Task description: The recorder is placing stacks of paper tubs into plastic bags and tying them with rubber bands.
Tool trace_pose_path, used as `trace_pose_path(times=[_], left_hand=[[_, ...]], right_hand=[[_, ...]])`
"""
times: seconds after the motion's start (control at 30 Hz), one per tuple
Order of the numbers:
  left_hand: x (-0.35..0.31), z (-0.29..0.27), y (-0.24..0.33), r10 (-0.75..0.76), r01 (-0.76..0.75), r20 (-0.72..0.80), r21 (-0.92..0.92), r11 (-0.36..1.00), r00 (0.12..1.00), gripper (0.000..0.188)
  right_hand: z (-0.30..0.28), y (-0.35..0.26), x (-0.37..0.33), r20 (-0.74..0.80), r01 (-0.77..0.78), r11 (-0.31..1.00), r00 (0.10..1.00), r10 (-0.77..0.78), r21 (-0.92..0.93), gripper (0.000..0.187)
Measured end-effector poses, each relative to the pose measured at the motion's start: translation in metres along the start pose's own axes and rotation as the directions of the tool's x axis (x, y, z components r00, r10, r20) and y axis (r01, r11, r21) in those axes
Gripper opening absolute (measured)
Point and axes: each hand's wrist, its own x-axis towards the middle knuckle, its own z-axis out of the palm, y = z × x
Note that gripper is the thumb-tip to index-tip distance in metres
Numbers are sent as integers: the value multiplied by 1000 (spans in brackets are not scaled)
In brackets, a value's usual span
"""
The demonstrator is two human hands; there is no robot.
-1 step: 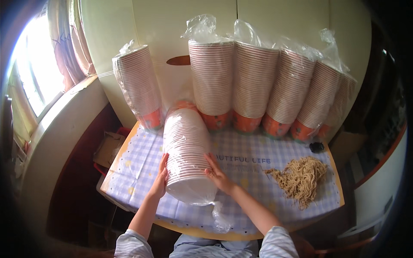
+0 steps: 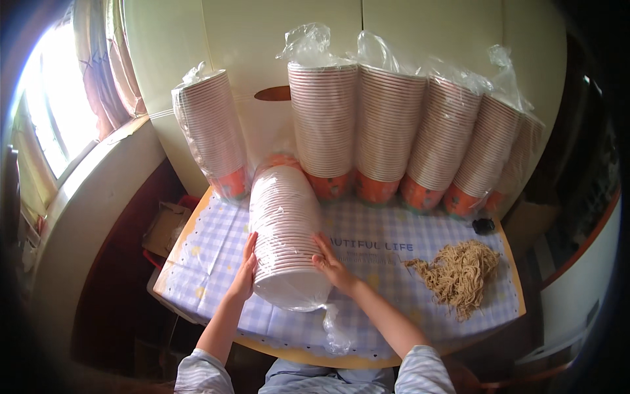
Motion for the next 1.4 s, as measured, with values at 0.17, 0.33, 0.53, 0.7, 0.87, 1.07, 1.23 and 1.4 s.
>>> trace_pose_path(times=[0.17,0.33,0.53,0.7,0.87,1.07,1.23,1.4], left_hand=[[35,-17,-23,-20,20,-27,5,1000,999,61],[58,-27,-33,-35,25,-60,-162,986,998,61],[57,-15,-27,-131,76,-161,-311,947,978,63],[40,-5,-23,-200,130,-155,-372,919,967,67],[9,14,-15,-222,164,-109,-386,908,969,63],[-45,26,16,-107,143,-362,72,987,926,56],[-106,43,12,191,-37,-426,342,939,884,27],[-145,93,11,-353,339,-235,-101,936,906,12]], right_hand=[[-13,15,35,-52,-132,973,988,145,191,62],[-17,16,60,-52,-140,962,986,156,233,62],[-13,11,59,-83,-134,942,983,166,307,65],[-5,3,40,-97,-96,945,986,132,313,65],[-6,5,-3,-100,-126,960,983,155,248,64],[3,-14,-89,-360,14,881,909,-207,-472,40],[23,-22,-141,-216,-87,960,976,29,-265,46],[57,-17,-161,-151,27,787,977,-151,-616,34]])
